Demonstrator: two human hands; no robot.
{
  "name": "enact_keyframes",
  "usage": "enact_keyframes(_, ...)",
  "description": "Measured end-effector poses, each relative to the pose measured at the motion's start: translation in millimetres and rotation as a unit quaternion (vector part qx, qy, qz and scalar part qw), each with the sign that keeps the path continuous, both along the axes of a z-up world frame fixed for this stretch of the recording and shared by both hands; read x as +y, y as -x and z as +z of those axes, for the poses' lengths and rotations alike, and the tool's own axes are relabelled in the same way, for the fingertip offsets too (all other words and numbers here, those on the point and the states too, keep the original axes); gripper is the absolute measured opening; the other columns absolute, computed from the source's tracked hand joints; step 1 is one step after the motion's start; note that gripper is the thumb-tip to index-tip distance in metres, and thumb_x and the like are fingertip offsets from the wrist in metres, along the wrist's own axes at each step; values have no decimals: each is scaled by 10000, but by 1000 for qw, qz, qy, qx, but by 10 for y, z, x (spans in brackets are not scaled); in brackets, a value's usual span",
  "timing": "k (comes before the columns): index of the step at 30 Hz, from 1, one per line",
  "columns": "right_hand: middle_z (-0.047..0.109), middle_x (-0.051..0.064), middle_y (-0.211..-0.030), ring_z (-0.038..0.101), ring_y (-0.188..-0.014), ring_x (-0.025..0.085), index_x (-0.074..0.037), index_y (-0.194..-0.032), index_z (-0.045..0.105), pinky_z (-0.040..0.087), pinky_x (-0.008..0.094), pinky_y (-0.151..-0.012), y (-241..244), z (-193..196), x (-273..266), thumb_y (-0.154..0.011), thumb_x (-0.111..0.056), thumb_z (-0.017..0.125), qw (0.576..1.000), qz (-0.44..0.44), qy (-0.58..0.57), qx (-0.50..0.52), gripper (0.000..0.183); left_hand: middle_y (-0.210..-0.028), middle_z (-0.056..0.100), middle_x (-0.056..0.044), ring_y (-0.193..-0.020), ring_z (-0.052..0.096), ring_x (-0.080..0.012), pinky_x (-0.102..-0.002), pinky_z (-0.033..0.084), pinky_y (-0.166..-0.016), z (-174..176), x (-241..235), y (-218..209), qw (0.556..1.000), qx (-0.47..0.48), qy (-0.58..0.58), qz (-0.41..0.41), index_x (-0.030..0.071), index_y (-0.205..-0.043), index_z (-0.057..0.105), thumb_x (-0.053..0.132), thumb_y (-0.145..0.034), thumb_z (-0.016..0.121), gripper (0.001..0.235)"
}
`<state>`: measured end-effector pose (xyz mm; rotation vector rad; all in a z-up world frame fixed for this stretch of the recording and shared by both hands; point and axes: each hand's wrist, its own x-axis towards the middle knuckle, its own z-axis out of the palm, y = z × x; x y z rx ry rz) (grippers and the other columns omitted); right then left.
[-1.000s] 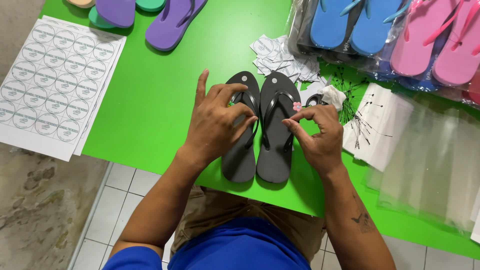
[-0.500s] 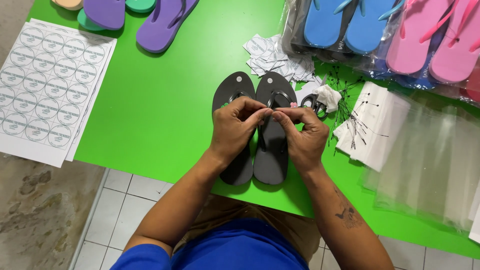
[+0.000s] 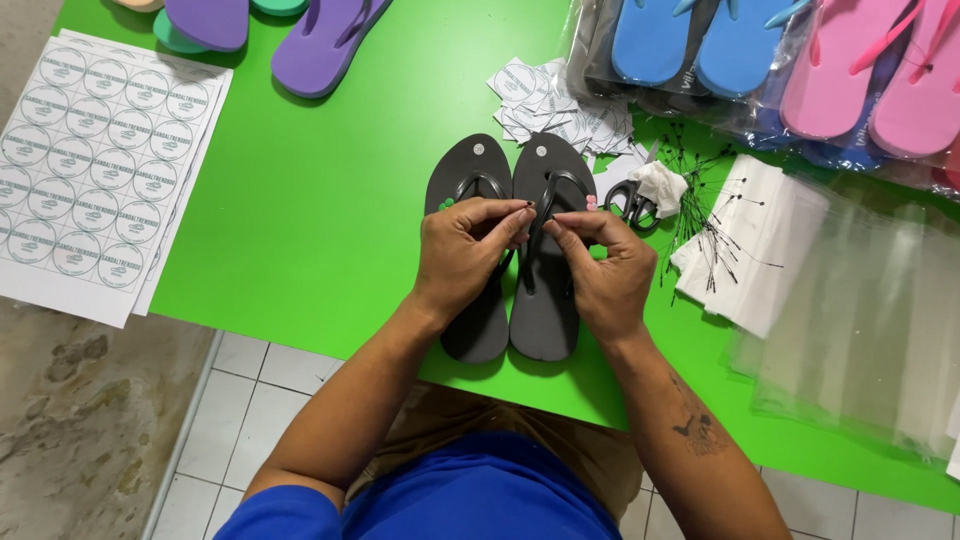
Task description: Cleaning flip-flops with a cloth and packaging them into plastic bags
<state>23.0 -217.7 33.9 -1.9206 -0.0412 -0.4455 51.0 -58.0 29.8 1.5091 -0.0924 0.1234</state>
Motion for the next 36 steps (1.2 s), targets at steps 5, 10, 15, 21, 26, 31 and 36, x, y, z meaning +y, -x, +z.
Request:
enact_keyframes(5, 749, 51, -757, 661, -740, 170, -108, -994, 820, 541, 319, -808, -13, -96, -5, -915, -156, 860, 999, -10, 28, -36, 101, -775, 770, -152, -703, 754, -168, -252, 639, -620, -45, -28, 21, 999, 30, 21, 5, 27, -985, 794, 39, -872, 803, 114)
enact_keyframes(10, 738, 67, -749, 655, -753, 210, -93, -997, 817, 536, 335, -790, -2, -94, 4, -927, -128, 843, 998, -8, 35, -56, 82, -722, 751, -148, -670, 749, -162, -237, 621, -564, -32, -11, 8, 1000, -4, -20, 16, 46, -961, 798, 33, -842, 818, 122)
enact_keyframes(15, 732, 61, -740, 656, -763, 220, -90, -979, 817, 535, 337, -782, 5, 15, 61, -921, -138, 852, 996, -1, 47, -77, 83, -653, 722, -117, -607, 731, -157, -241, 575, -503, -46, -25, 4, 995, -59, -70, 30, 82, -944, 807, 36, -837, 826, 118)
enact_keyframes(21, 730, 80, -739, 656, -756, 247, -73, -969, 811, 522, 359, -795, 7, 3, 57, -924, -121, 844, 995, 4, 50, -84, 74, -647, 713, -104, -607, 722, -144, -239, 548, -508, -108, -24, 2, 993, -80, -76, 33, 112, -948, 815, 53, -830, 839, 135)
enact_keyframes(26, 731, 81, -741, 662, -767, 247, -78, -973, 812, 521, 362, -812, 3, -10, 41, -927, -132, 844, 995, 5, 51, -84, 78, -652, 713, -102, -612, 716, -138, -243, 534, -506, -135, -21, 0, 992, -90, -87, 35, 131, -944, 820, 64, -830, 844, 135)
enact_keyframes(31, 733, 84, -746, 671, -777, 256, -78, -974, 811, 521, 371, -829, -1, -13, 44, -929, -141, 843, 995, 7, 54, -84, 84, -656, 713, -102, -616, 708, -132, -249, 527, -515, -139, -17, 3, 990, -100, -91, 36, 136, -952, 821, 68, -836, 841, 137)
enact_keyframes(36, 736, 74, -745, 675, -781, 256, -81, -973, 811, 521, 370, -847, -11, -53, 29, -929, -134, 842, 995, 6, 55, -89, 75, -677, 726, -89, -616, 717, -149, -253, 530, -516, -166, -17, 5, 984, -137, -106, 37, 136, -966, 823, 66, -847, 836, 139)
